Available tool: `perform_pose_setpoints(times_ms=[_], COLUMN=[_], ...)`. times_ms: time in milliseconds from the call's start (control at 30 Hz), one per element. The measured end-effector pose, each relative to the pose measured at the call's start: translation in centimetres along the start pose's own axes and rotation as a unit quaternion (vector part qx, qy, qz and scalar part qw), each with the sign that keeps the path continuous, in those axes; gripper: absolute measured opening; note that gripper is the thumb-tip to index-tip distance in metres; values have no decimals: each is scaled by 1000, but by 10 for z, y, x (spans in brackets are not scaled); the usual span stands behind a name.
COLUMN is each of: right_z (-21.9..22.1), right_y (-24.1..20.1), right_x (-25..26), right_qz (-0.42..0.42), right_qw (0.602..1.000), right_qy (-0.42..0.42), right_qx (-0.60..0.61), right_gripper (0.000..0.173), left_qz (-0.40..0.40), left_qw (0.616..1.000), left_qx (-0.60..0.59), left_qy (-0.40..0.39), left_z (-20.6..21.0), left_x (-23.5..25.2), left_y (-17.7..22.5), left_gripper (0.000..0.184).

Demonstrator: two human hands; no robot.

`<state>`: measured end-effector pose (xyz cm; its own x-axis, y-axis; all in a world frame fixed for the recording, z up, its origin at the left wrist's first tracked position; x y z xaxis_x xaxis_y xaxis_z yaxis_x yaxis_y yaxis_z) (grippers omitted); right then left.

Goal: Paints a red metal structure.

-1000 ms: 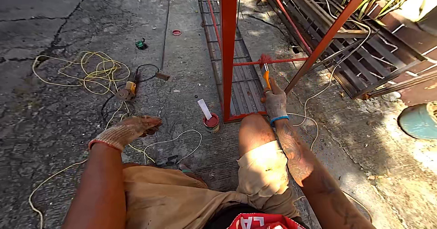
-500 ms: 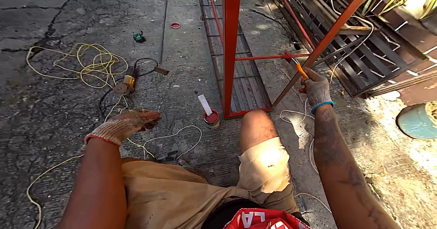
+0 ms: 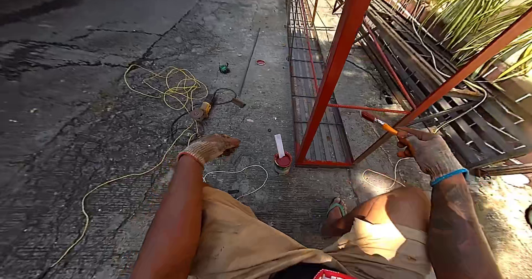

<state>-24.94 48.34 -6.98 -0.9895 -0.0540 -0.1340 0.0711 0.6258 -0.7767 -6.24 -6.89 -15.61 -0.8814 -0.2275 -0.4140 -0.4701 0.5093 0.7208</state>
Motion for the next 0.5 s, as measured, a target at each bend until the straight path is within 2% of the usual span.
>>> perform_pose_setpoints(times_ms=[67, 167, 267, 367, 433, 500], right_z=[23, 52, 63, 73, 96, 134], right_y=[-4, 15, 23, 3, -12, -17], right_x=[2, -1, -18, -27, -33, -41], right_qz=[-10, -1, 13, -9, -47, -93], right_qw=[998, 989, 989, 987, 973, 953], right_qy=[-32, -75, -108, -134, -156, -159], right_qx=[-46, -124, -96, -82, -166, -241], right_gripper=[39, 39, 43, 41, 39, 35], left_qz=[8, 46, 103, 148, 159, 160], left_qw=[1000, 989, 964, 969, 974, 976], left_qx=[28, 138, 238, 199, 159, 144], left_qy=[10, -18, -63, -19, 16, 31], left_z=[6, 26, 39, 25, 17, 20], left_x=[-4, -8, -2, 9, 24, 50], left_y=[7, 50, 96, 142, 161, 162], left_gripper=[37, 44, 49, 52, 52, 51])
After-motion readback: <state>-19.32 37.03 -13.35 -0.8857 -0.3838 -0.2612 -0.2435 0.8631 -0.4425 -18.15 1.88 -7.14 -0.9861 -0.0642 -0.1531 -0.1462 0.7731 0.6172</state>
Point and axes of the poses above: each hand's wrist, its own x-axis towards the middle knuckle, its own z-axis out of the palm, y = z × x, the point moved 5 cm from there along x, towards the middle knuckle, and after that the axes turned 3 degrees about z, right-handed, at the moved point
